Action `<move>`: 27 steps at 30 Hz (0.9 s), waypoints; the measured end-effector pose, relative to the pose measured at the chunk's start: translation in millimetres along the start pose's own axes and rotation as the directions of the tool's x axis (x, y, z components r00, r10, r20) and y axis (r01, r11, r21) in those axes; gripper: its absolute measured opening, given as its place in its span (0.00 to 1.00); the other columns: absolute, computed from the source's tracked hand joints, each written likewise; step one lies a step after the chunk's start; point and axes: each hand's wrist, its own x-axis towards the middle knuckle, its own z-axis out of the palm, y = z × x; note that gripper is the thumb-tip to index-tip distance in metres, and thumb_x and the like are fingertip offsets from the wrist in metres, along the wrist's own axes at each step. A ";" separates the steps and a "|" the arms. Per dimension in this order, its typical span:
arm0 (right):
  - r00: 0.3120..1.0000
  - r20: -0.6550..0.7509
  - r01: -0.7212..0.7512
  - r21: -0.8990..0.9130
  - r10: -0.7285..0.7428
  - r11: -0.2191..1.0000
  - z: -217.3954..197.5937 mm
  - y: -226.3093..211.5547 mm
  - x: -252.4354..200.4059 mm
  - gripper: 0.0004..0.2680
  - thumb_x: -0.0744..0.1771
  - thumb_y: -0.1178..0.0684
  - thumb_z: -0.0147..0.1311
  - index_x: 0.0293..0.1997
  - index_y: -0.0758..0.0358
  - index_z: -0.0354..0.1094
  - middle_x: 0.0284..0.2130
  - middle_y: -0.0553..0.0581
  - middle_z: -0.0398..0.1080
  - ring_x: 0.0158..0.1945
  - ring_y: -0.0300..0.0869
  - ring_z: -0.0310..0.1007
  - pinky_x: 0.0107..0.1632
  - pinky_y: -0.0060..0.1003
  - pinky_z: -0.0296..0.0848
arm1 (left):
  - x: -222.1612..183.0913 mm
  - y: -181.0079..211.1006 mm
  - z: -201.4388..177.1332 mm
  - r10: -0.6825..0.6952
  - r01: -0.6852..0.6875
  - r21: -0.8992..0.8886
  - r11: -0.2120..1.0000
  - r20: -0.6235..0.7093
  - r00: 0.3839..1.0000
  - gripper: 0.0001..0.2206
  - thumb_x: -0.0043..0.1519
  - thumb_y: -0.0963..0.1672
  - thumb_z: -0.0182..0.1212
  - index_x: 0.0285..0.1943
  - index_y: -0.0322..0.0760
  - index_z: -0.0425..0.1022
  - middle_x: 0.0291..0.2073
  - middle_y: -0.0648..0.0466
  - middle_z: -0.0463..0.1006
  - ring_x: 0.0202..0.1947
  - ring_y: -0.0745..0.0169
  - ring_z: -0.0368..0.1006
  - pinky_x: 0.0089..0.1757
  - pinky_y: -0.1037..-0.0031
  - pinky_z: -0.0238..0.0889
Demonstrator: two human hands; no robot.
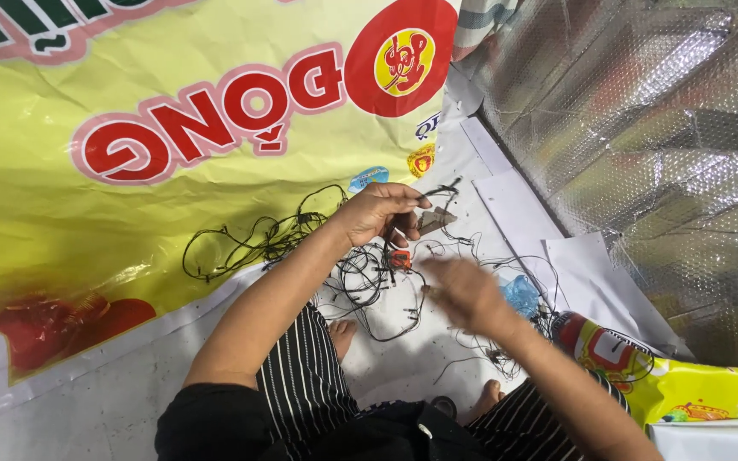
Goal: Untangling a string of decorative lights and attaching them to a large promotional banner using a lighter for wire preparation.
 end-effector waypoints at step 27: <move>0.752 -0.058 -0.659 -0.039 0.657 0.751 -255.4 153.0 74.7 0.11 0.85 0.53 0.39 0.62 0.70 0.67 0.48 0.61 0.71 0.44 0.43 0.74 0.48 0.36 0.75 | 0.8 -44.7 3.3 0.027 -0.077 0.098 0.992 0.439 0.898 0.37 0.59 0.64 0.44 0.49 0.29 0.81 0.41 0.43 0.84 0.45 0.52 0.80 0.56 0.66 0.69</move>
